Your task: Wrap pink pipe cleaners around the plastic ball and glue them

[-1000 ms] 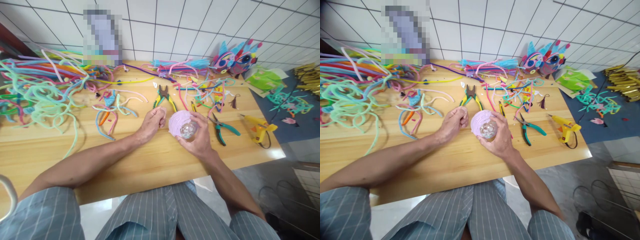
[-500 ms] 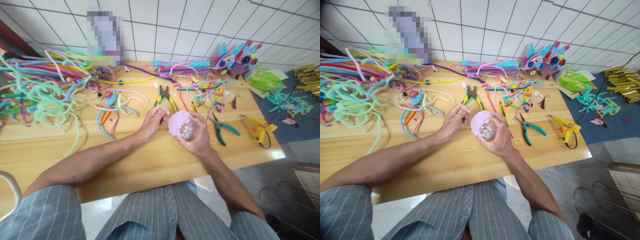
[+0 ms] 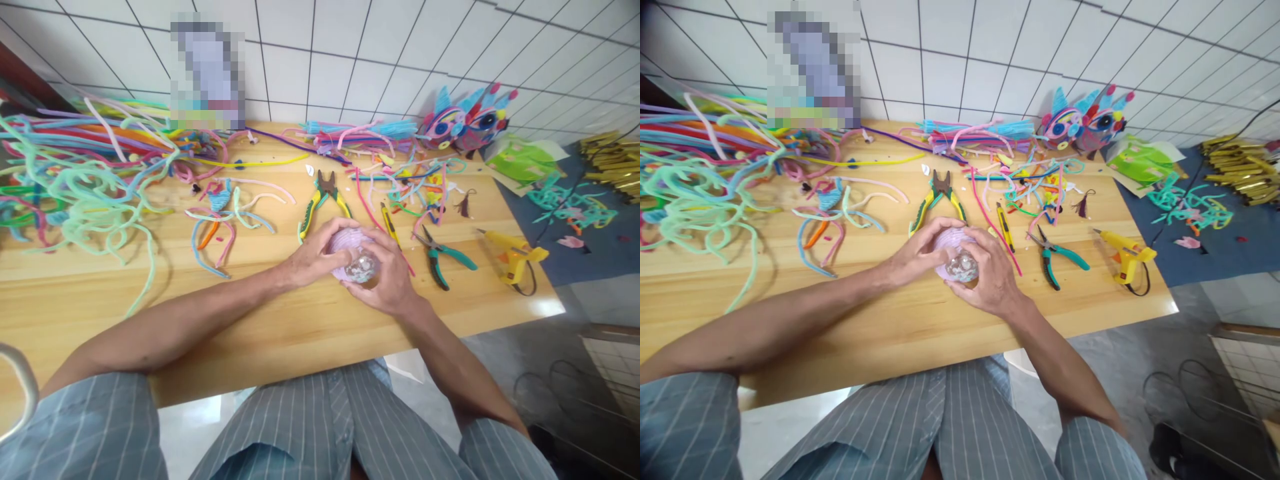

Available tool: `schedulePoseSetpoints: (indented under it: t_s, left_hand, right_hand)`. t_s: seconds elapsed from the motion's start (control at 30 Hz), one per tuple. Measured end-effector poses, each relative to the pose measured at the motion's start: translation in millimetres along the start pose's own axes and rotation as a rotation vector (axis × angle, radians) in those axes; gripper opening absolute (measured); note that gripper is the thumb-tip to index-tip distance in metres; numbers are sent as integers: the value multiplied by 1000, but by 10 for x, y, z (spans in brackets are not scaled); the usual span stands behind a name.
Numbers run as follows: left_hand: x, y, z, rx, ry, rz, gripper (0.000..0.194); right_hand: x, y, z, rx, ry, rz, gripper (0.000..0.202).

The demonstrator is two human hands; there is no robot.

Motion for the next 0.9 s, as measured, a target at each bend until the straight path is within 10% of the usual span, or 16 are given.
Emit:
schedulePoseSetpoints:
  t_s: [0.4,0.9]
  left_hand:
    - [31,-61,-28,-59,-47,105,67]
    - [94,-90,-97,-300,-173,85,57]
  right_hand:
    - [14,53,50,-20,69,13,89]
    - [16,340,28,81,-31,-193,32]
Point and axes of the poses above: each hand's wrist, its own x-axis away from the middle knuckle, its own y-axis out of the back of the hand, z = x × y, the point moved 7 cm from there along -x, towards the middle knuckle, and after that the axes turned 8 degrees about z, right-handed, at the moved point
